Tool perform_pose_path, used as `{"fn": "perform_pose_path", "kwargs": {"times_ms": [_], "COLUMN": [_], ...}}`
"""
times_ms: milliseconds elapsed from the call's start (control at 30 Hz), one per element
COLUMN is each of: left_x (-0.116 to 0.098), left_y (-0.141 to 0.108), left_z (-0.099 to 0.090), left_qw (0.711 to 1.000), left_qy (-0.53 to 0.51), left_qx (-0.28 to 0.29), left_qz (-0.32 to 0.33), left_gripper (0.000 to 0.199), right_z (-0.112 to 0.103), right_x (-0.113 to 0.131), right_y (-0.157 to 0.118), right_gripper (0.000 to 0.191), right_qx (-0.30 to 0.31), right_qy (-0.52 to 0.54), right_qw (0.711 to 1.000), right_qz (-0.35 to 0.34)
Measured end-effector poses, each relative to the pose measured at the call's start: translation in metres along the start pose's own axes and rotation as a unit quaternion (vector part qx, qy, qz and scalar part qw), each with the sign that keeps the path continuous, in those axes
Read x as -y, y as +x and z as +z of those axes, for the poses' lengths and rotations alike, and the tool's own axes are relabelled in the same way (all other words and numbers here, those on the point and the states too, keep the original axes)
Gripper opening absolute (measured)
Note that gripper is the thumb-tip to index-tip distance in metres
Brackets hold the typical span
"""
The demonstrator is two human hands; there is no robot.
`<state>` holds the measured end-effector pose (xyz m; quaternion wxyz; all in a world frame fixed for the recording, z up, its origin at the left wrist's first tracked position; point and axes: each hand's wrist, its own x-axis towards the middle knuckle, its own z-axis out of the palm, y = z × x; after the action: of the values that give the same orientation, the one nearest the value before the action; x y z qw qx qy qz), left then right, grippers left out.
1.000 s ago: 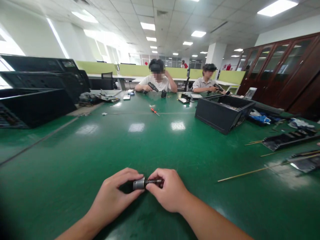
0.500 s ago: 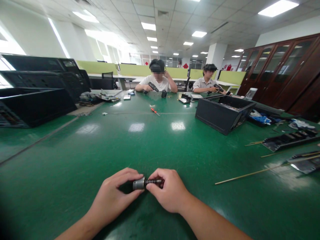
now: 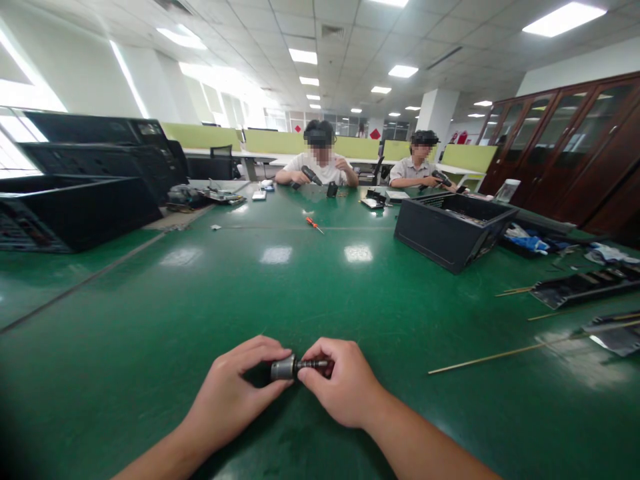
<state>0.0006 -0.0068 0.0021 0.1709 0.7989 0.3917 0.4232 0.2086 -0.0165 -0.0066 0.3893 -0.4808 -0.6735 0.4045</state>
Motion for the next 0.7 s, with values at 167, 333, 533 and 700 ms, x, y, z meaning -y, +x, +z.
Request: {"fn": "perform_pose_path", "kwargs": {"times_ms": [167,333,533,700], "left_x": [0.0001,-0.0013,-0.0021,-0.0014], "left_y": [0.0007,0.0015,0.0027,0.0018], "left_z": [0.0006,0.0012,0.0008,0.0011], "left_qw": [1.000,1.000,1.000,1.000], "left_qy": [0.001,0.002,0.000,0.001], "left_qx": [0.002,0.001,0.004,-0.005], "left_qz": [-0.008,-0.004,-0.001,0.002], "left_gripper": [0.023,0.022,0.022,0.022], "right_z": [0.0005,0.0002,-0.0010,-0.0009], "right_x": [0.0007,0.0015,0.0024,0.0018], "right_y": [-0.0001,0.0003,-0.0005,-0.0005], "right_gripper": [0.004,0.004,0.003,0.004], "right_qx": [0.001,0.004,0.002,0.005], "right_qy": [0.005,0.010,0.006,0.013], "right_qw": [1.000,1.000,1.000,1.000], "right_qz": [0.001,0.003,0.004,0.004]}}
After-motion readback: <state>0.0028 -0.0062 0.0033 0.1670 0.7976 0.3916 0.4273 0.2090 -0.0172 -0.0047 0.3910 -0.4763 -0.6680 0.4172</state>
